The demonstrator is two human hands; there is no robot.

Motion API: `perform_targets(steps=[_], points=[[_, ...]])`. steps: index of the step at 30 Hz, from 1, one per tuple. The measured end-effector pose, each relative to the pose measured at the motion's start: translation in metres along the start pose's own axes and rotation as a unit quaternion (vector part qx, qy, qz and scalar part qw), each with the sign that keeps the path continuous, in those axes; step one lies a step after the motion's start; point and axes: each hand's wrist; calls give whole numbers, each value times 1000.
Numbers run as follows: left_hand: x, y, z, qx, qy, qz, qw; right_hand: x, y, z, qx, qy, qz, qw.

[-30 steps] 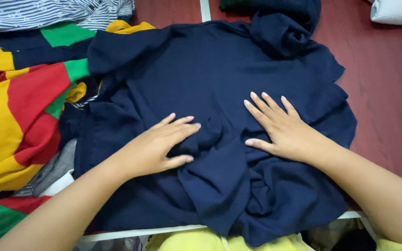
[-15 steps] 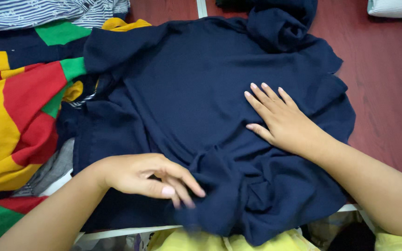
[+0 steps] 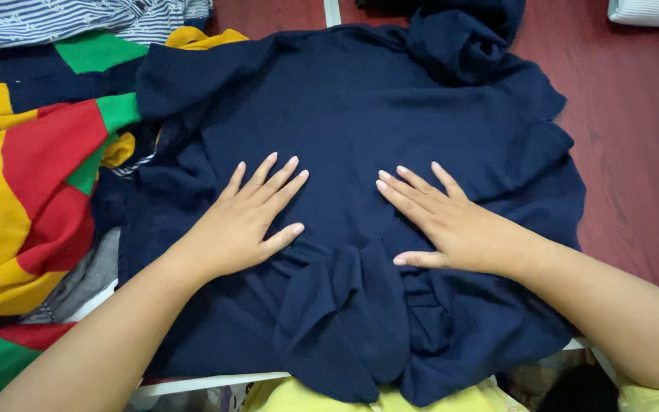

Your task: The person folds a black t-shirt on a red table, aligning edges and smoothing the fabric, then folds it into a compact rectangle. The person then picks up a navy blue hoodie, lays it flat, and begins smoothing and aligning it for folding.

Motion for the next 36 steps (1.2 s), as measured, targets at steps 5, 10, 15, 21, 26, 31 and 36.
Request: perform_targets(steps=[5, 10, 15, 21, 26, 31, 36], points=[[-1, -12, 4, -26, -57, -8, 998, -1, 10, 4, 39, -26, -4, 999], [0, -20, 3, -61, -85, -23, 994, 4, 16, 5, 49, -22, -11, 999], [-9, -20, 5, -108, -117, -24, 987, 4, 26, 5, 102, 7, 17, 995], [-29, 2, -8, -127, -114, -147, 974, -15, 26, 16, 53, 99, 56, 992], [-25, 30, -57, 42, 49, -213, 975, -42, 22, 36, 114, 5, -14, 993], [-10, 52, -121, 206, 80, -47, 974, -61, 19, 49, 179, -112, -132, 969], [6, 52, -140, 229, 28, -10, 973, -53, 7, 75, 129, -178, -213, 952]])
Point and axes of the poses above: each hand's wrist, its own z-axis away from the middle knuckle, its own x-axis out of the palm, y = z × x, and after that the axes turned 15 degrees about -y, right-handed
